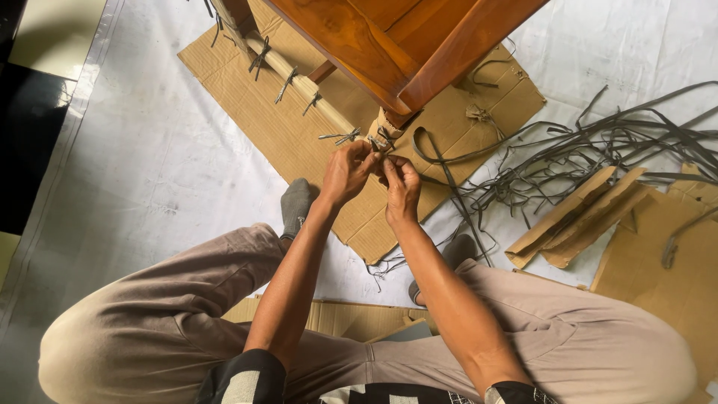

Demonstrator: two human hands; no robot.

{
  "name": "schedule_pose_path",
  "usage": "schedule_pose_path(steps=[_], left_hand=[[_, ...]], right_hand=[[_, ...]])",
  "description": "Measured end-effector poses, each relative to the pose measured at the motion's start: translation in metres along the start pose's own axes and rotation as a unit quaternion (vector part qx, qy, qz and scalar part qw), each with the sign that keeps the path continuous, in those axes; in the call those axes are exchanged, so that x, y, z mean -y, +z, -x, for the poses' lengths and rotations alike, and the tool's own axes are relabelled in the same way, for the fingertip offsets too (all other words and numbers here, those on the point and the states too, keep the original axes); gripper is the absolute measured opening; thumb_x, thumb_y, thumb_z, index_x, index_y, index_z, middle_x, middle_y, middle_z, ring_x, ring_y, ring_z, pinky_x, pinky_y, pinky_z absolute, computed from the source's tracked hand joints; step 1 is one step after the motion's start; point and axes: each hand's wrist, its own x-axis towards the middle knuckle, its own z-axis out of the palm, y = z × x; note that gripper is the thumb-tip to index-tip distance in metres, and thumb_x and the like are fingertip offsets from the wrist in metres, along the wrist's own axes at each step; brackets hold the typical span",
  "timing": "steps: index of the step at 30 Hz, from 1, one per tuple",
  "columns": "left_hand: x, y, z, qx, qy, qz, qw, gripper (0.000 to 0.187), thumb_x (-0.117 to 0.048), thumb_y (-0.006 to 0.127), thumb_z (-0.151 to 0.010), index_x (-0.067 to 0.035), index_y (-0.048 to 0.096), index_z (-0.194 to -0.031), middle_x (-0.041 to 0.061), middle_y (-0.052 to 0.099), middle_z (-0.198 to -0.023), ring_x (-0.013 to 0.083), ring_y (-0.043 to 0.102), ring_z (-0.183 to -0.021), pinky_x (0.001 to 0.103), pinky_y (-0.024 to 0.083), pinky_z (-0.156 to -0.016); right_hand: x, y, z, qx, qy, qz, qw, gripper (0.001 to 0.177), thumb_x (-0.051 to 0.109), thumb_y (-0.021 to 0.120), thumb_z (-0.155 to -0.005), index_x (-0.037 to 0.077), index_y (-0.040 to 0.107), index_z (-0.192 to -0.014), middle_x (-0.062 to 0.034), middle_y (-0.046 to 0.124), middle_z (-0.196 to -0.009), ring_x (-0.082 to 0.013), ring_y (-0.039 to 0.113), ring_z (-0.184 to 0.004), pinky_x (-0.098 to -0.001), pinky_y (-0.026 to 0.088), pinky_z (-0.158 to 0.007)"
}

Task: Wrap the legs of a wooden chair with cardboard and secure them using plastic ties.

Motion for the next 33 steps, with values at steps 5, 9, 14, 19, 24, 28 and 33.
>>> schedule_pose_path(steps=[5,9,14,19,24,28,33], left_hand=[[-0.003,-0.008,0.001,0.010,0.003,-0.016,1.000,0.016,-0.026,0.069,-0.092,-0.011,0.074,-0.092,0.008,0.076,-0.080,0.0292,0.075,-0.091,0.044,0.058,-0.088],[-0.004,-0.014,0.002,0.018,-0.011,-0.011,1.000,0.014,-0.028,0.072,-0.089,-0.015,0.075,-0.089,0.002,0.077,-0.079,0.0236,0.076,-0.089,0.042,0.058,-0.088],[-0.002,-0.020,0.002,0.021,-0.016,-0.003,1.000,0.011,-0.026,0.072,-0.088,-0.016,0.075,-0.088,0.000,0.076,-0.075,0.0189,0.076,-0.084,0.036,0.057,-0.086],[0.002,-0.020,0.001,0.032,-0.015,0.015,0.999,0.008,-0.024,0.070,-0.088,-0.017,0.074,-0.088,0.001,0.076,-0.075,0.0176,0.076,-0.084,0.034,0.057,-0.085],[-0.007,-0.021,0.004,0.046,-0.003,0.050,0.998,0.012,-0.019,0.065,-0.092,-0.011,0.068,-0.101,0.009,0.077,-0.084,0.0248,0.076,-0.094,0.041,0.056,-0.091],[-0.011,-0.021,0.005,0.049,0.004,0.039,0.998,0.023,-0.022,0.069,-0.093,-0.012,0.069,-0.113,0.011,0.079,-0.090,0.0287,0.076,-0.097,0.043,0.055,-0.092],[0.001,-0.019,0.005,0.041,0.011,0.049,0.998,0.017,-0.021,0.072,-0.093,-0.014,0.075,-0.108,0.007,0.079,-0.090,0.0222,0.076,-0.095,0.038,0.056,-0.090]], right_hand=[[0.007,0.004,0.001,-0.002,0.001,0.009,1.000,0.008,0.019,0.072,-0.096,0.011,0.069,-0.097,-0.0047,0.074,-0.083,-0.0118,0.065,-0.074,-0.0235,0.047,-0.068],[0.015,0.008,0.008,0.018,-0.044,0.037,0.998,0.011,0.018,0.069,-0.099,0.009,0.072,-0.105,-0.0066,0.077,-0.089,-0.0120,0.067,-0.078,-0.0246,0.047,-0.072],[-0.009,0.002,0.007,0.028,-0.064,0.028,0.997,0.014,0.017,0.069,-0.100,0.007,0.073,-0.108,-0.0093,0.078,-0.091,-0.0130,0.068,-0.083,-0.0249,0.049,-0.074],[0.015,0.007,0.015,0.038,-0.076,0.031,0.996,0.014,0.012,0.071,-0.098,0.004,0.075,-0.109,-0.0094,0.078,-0.089,-0.0124,0.070,-0.083,-0.0262,0.054,-0.077],[0.016,0.001,0.010,0.046,-0.097,0.074,0.991,0.010,0.005,0.069,-0.097,0.001,0.074,-0.105,-0.0145,0.076,-0.088,-0.0176,0.074,-0.085,-0.0321,0.061,-0.079],[0.007,0.002,0.008,0.052,-0.075,0.016,0.996,0.013,0.008,0.071,-0.098,0.001,0.074,-0.108,-0.0130,0.076,-0.092,-0.0168,0.073,-0.089,-0.0326,0.061,-0.084],[-0.005,-0.001,0.004,0.075,-0.015,-0.021,0.997,0.014,0.016,0.070,-0.098,0.010,0.071,-0.110,-0.0017,0.073,-0.098,-0.0091,0.069,-0.090,-0.0222,0.051,-0.078]])
